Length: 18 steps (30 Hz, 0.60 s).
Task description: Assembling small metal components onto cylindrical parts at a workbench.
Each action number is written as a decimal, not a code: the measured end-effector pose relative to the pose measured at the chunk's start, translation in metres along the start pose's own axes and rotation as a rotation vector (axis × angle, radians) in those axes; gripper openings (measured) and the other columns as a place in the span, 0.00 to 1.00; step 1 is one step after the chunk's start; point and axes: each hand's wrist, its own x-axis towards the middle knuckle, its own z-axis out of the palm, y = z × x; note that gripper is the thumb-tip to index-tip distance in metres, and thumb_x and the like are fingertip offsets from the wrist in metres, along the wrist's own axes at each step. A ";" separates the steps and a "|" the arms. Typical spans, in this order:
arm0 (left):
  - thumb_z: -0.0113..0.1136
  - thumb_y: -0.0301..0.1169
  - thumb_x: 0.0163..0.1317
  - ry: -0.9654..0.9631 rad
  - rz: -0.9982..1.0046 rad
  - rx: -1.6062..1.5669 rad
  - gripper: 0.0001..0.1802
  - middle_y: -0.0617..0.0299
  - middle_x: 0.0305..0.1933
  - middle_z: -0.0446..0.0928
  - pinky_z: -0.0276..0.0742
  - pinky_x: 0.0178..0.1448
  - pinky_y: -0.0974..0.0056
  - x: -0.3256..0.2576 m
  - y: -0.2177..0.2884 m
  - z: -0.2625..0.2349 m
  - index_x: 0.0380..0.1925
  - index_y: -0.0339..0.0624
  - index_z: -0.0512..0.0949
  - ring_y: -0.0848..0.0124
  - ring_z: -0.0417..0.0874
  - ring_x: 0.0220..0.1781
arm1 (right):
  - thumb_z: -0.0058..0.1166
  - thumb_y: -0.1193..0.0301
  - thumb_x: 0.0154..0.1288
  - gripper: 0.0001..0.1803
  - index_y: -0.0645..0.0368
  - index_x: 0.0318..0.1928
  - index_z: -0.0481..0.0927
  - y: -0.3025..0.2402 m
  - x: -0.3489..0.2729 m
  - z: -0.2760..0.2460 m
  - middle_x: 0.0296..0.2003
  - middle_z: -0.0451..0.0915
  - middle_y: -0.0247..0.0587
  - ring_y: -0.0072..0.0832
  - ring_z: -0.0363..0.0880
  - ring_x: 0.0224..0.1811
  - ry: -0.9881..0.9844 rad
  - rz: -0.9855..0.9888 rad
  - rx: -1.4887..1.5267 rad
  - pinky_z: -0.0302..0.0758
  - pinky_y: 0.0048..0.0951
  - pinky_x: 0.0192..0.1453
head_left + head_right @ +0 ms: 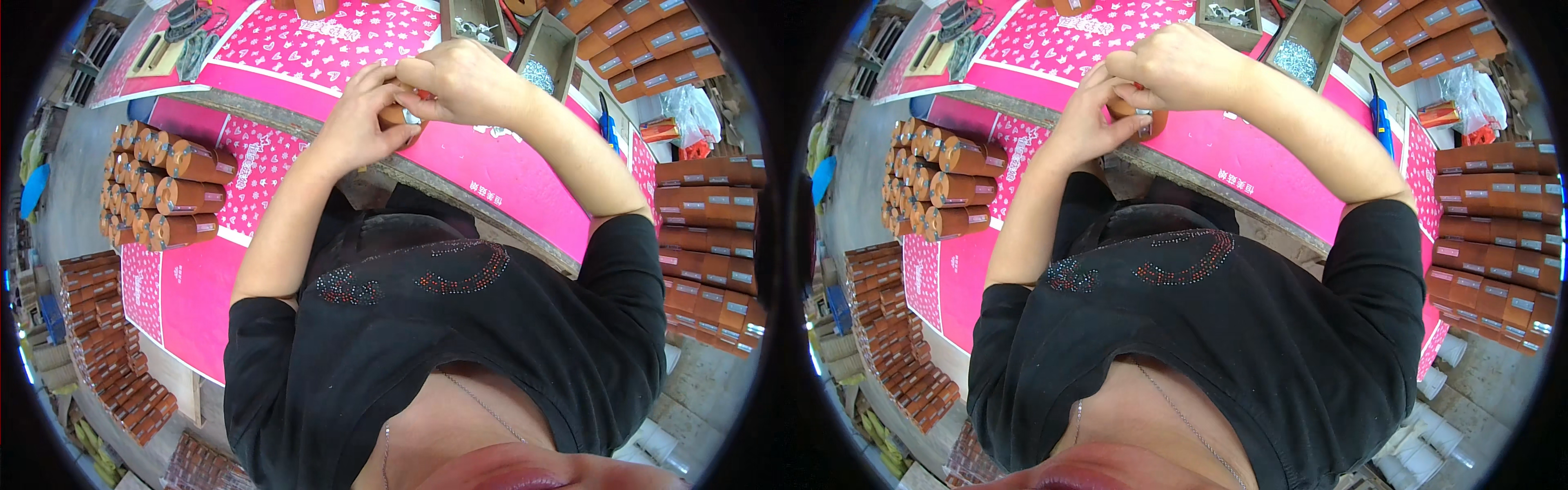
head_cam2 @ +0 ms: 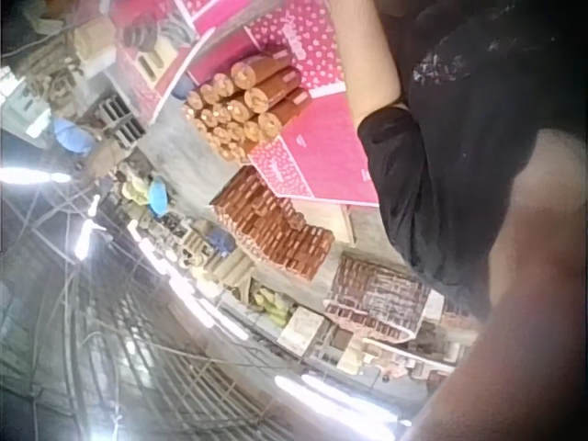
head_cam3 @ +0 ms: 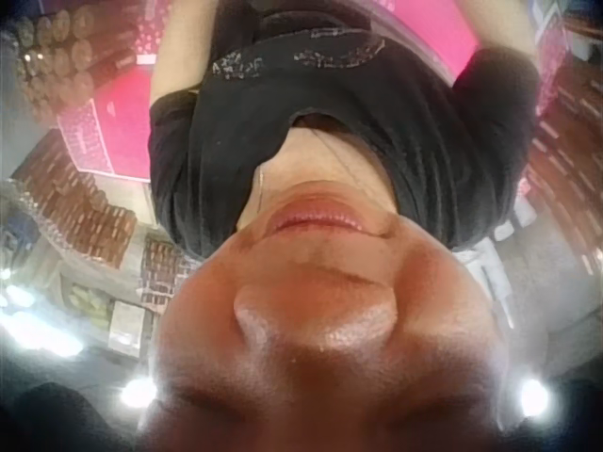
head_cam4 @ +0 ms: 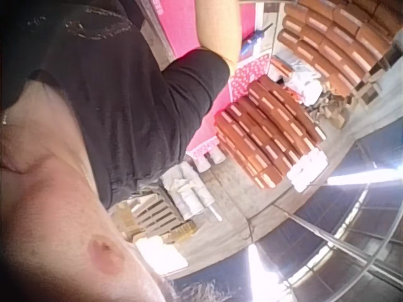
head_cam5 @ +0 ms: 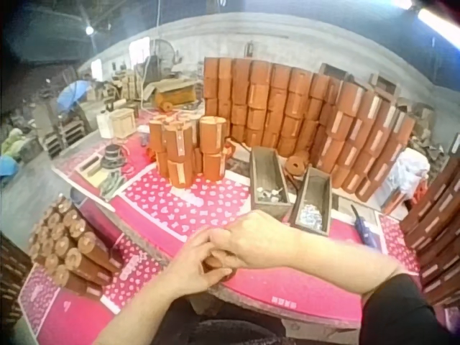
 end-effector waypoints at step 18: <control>0.66 0.37 0.47 0.233 -0.224 0.508 0.18 0.52 0.57 0.68 0.61 0.63 0.56 0.006 0.013 0.011 0.33 0.36 0.75 0.54 0.65 0.61 | 0.58 0.69 0.55 0.09 0.59 0.34 0.76 0.003 -0.061 0.029 0.26 0.76 0.32 0.14 0.70 0.25 0.910 0.951 1.296 0.66 0.16 0.25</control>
